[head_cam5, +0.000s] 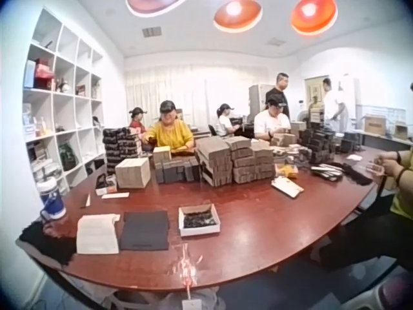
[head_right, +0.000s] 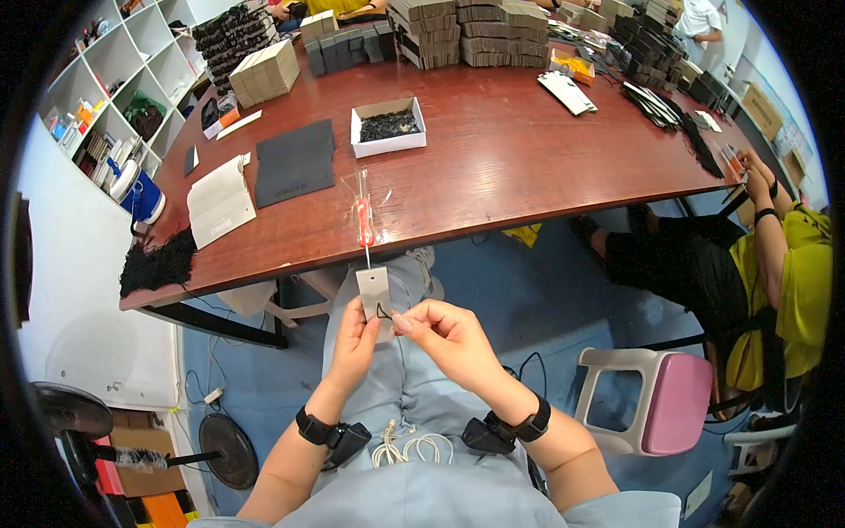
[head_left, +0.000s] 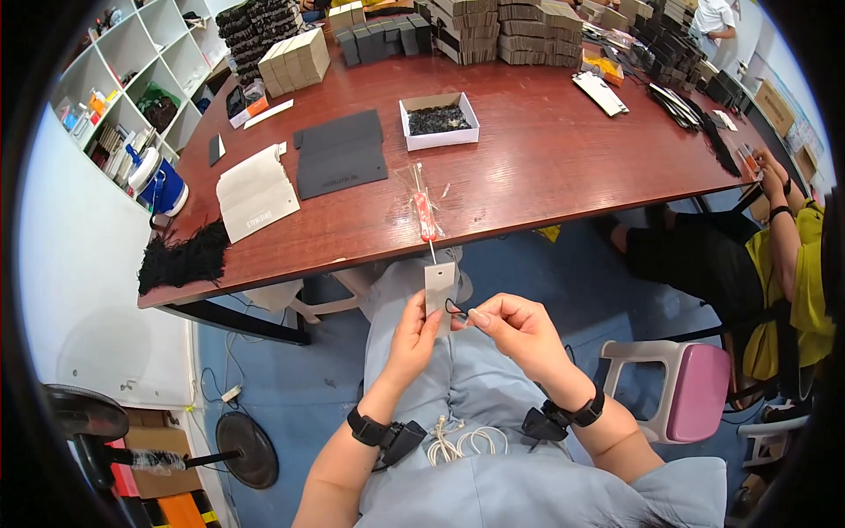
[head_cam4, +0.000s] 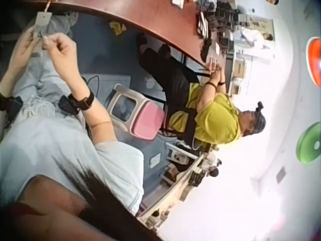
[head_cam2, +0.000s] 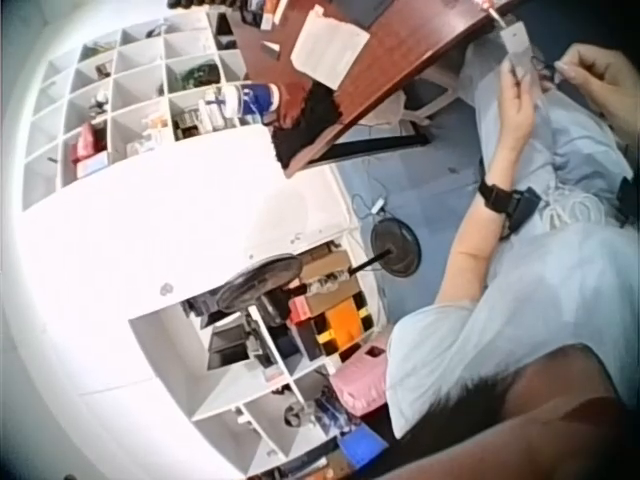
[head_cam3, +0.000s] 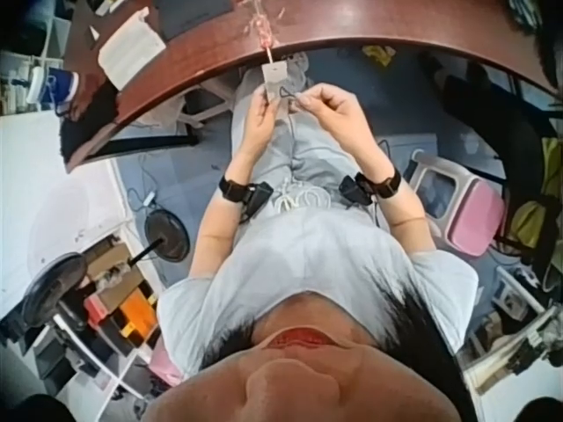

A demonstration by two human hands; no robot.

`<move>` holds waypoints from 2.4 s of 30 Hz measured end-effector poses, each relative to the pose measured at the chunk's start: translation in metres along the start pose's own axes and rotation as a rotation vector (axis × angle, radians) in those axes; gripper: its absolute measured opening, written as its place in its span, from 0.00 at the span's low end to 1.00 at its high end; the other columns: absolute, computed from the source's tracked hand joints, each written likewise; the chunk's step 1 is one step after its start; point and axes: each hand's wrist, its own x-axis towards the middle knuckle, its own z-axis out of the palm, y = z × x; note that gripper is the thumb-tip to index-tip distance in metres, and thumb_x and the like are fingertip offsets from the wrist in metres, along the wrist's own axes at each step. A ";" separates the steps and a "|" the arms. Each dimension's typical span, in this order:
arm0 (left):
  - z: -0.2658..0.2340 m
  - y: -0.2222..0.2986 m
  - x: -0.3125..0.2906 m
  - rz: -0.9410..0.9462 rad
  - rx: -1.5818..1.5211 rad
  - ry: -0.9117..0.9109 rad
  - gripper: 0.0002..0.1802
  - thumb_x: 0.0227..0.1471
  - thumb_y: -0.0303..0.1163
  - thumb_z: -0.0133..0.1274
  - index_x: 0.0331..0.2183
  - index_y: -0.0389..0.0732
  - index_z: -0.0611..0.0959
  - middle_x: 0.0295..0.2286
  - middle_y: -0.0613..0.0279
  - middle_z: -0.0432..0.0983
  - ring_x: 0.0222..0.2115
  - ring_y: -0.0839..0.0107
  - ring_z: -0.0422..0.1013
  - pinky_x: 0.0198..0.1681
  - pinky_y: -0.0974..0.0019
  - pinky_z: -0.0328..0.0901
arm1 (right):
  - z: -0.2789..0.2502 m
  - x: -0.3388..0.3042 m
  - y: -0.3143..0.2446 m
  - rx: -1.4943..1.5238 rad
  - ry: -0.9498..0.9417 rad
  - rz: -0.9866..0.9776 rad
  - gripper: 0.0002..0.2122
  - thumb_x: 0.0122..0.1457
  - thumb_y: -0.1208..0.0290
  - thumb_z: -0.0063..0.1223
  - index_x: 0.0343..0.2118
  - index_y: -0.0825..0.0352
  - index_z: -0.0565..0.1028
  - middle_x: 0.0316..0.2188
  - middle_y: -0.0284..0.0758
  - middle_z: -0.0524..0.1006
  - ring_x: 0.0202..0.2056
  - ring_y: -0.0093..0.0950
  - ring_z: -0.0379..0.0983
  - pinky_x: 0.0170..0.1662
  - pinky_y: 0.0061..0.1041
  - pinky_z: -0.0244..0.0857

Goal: Thread string through a paper tag and attach a small plastic clip.

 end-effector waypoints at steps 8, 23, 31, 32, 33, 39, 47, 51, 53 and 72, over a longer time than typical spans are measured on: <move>-0.005 -0.010 0.000 -0.022 -0.034 0.015 0.17 0.51 0.24 0.35 0.44 0.34 0.59 0.32 0.57 0.67 0.31 0.74 0.67 0.36 0.72 0.63 | 0.003 0.005 -0.001 -0.021 -0.012 0.012 0.07 0.52 0.71 0.47 0.28 0.71 0.71 0.24 0.27 0.72 0.27 0.11 0.63 0.30 0.11 0.57; -0.015 -0.008 0.026 -0.084 -0.151 -0.006 0.12 0.52 0.27 0.36 0.39 0.33 0.64 0.32 0.58 0.69 0.31 0.71 0.68 0.37 0.71 0.63 | -0.013 0.057 0.029 -0.195 0.205 -0.169 0.07 0.52 0.70 0.46 0.24 0.69 0.70 0.16 0.23 0.67 0.17 0.10 0.56 0.20 0.10 0.50; -0.022 -0.002 0.009 -0.084 0.039 -0.051 0.14 0.50 0.25 0.39 0.40 0.33 0.71 0.32 0.58 0.71 0.33 0.71 0.69 0.37 0.72 0.63 | -0.039 0.047 0.034 0.092 -0.046 0.117 0.09 0.51 0.65 0.48 0.22 0.65 0.70 0.10 0.19 0.57 0.11 0.10 0.44 0.13 0.12 0.37; -0.025 -0.003 0.007 -0.084 0.038 -0.050 0.14 0.50 0.25 0.39 0.40 0.33 0.71 0.32 0.58 0.71 0.33 0.71 0.69 0.37 0.72 0.63 | -0.041 0.045 0.034 0.091 -0.047 0.119 0.09 0.51 0.65 0.48 0.22 0.65 0.70 0.10 0.19 0.57 0.11 0.10 0.44 0.13 0.12 0.37; -0.027 -0.003 0.006 -0.008 0.182 -0.086 0.14 0.49 0.24 0.40 0.40 0.34 0.71 0.31 0.59 0.72 0.32 0.72 0.69 0.36 0.73 0.63 | -0.042 0.044 0.033 0.093 -0.085 0.129 0.09 0.51 0.65 0.47 0.22 0.65 0.70 0.10 0.19 0.58 0.11 0.10 0.45 0.13 0.12 0.37; -0.024 -0.010 -0.015 -0.075 0.276 -0.203 0.12 0.48 0.23 0.41 0.37 0.32 0.73 0.31 0.59 0.73 0.32 0.74 0.68 0.38 0.73 0.61 | -0.034 0.043 0.019 0.042 -0.126 0.126 0.09 0.52 0.66 0.46 0.25 0.66 0.72 0.13 0.22 0.63 0.14 0.10 0.50 0.16 0.10 0.42; -0.021 -0.004 -0.023 -0.059 0.241 -0.173 0.13 0.48 0.23 0.42 0.39 0.34 0.73 0.30 0.61 0.73 0.31 0.74 0.69 0.35 0.74 0.62 | -0.014 0.066 0.015 -0.163 -0.205 -0.120 0.08 0.52 0.70 0.46 0.30 0.69 0.73 0.23 0.28 0.73 0.20 0.11 0.59 0.23 0.10 0.54; -0.022 -0.002 -0.024 -0.080 0.228 -0.183 0.13 0.48 0.23 0.41 0.38 0.33 0.73 0.31 0.59 0.73 0.32 0.74 0.69 0.36 0.73 0.62 | -0.012 0.061 0.003 -0.196 -0.183 -0.063 0.08 0.51 0.72 0.45 0.30 0.71 0.72 0.26 0.30 0.73 0.29 0.15 0.65 0.35 0.14 0.59; -0.022 0.000 -0.025 -0.097 0.250 -0.200 0.13 0.48 0.22 0.41 0.38 0.32 0.72 0.31 0.59 0.73 0.32 0.73 0.69 0.37 0.73 0.62 | -0.013 0.059 0.001 -0.209 -0.145 -0.053 0.07 0.51 0.73 0.45 0.29 0.71 0.71 0.26 0.31 0.73 0.31 0.16 0.65 0.36 0.15 0.59; -0.022 0.022 -0.036 -0.317 -0.175 -0.246 0.15 0.51 0.27 0.39 0.41 0.32 0.69 0.33 0.56 0.71 0.33 0.69 0.69 0.39 0.69 0.62 | -0.042 0.039 -0.026 0.141 0.227 -0.279 0.06 0.52 0.71 0.43 0.21 0.66 0.67 0.21 0.29 0.69 0.27 0.18 0.64 0.36 0.19 0.59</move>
